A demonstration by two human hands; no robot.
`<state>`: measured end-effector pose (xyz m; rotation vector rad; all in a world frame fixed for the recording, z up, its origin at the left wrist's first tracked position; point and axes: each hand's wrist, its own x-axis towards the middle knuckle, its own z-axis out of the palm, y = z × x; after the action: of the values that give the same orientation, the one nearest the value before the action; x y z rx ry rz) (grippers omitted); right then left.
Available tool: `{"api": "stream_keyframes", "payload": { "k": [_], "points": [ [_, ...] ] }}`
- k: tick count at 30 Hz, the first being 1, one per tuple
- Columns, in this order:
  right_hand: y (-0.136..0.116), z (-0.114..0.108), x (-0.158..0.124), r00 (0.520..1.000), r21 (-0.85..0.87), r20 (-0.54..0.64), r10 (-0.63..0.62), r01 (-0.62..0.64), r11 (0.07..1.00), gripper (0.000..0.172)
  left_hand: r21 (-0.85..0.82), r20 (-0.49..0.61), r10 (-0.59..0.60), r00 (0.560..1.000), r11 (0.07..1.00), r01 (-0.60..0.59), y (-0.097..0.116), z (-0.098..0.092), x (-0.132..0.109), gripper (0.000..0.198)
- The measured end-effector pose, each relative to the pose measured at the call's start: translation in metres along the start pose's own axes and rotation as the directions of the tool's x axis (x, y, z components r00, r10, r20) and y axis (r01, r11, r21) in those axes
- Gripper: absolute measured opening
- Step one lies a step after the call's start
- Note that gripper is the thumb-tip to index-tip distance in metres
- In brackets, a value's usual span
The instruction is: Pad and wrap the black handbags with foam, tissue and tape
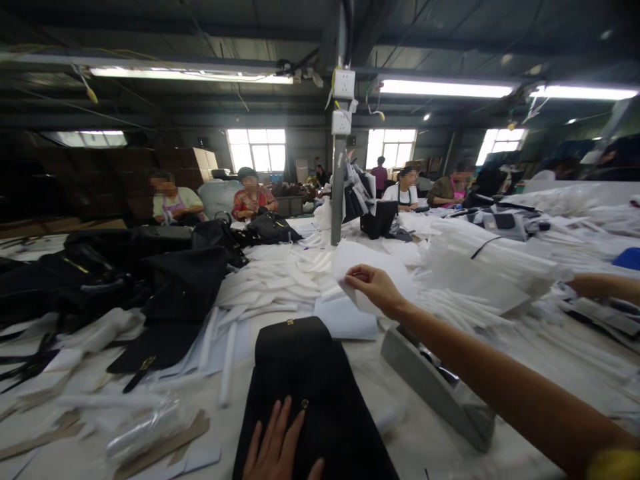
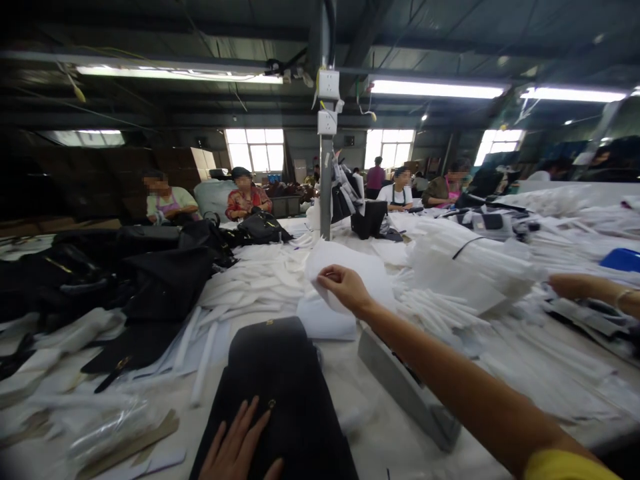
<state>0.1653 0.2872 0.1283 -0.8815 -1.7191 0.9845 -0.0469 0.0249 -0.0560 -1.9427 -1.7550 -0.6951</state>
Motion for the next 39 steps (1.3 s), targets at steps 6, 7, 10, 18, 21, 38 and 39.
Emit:
{"api": "stream_keyframes", "payload": {
  "k": [6,7,10,18,21,38,39],
  "points": [
    [-0.014,0.084,-0.126,0.976,0.178,0.219,0.011,-0.051,0.983,0.017,-0.427,0.267,-0.307,0.914,0.812,0.398,0.009,-0.058,0.058,0.024],
    [-0.015,0.093,-0.140,0.976,0.181,0.217,0.014,-0.055,0.982,0.015,-0.525,0.302,-0.369,0.879,0.705,0.477,0.010,-0.061,0.065,0.026],
    [-0.013,0.110,-0.165,0.983,0.122,0.182,0.014,-0.037,0.992,0.010,-0.771,0.475,-0.515,0.714,0.146,0.619,0.009,-0.064,0.074,0.041],
    [-0.013,0.103,-0.175,0.954,-0.008,0.284,-0.095,0.102,0.995,0.015,-0.816,0.569,-0.452,0.687,-0.211,0.538,0.010,-0.071,0.089,0.045],
    [-0.016,0.099,-0.174,0.948,-0.017,0.303,-0.095,0.105,0.994,0.012,-0.825,0.545,-0.494,0.677,-0.174,0.537,0.011,-0.065,0.094,0.037],
    [-0.031,0.084,-0.132,0.954,-0.136,0.296,0.054,-0.014,0.991,0.018,-0.840,0.390,-0.516,0.763,0.139,0.524,0.014,-0.048,0.079,0.041],
    [-0.029,0.078,-0.124,0.939,-0.118,0.335,0.084,-0.047,0.992,0.020,-0.851,0.368,-0.557,0.745,0.122,0.511,0.013,-0.041,0.078,0.045]
  ]
}}
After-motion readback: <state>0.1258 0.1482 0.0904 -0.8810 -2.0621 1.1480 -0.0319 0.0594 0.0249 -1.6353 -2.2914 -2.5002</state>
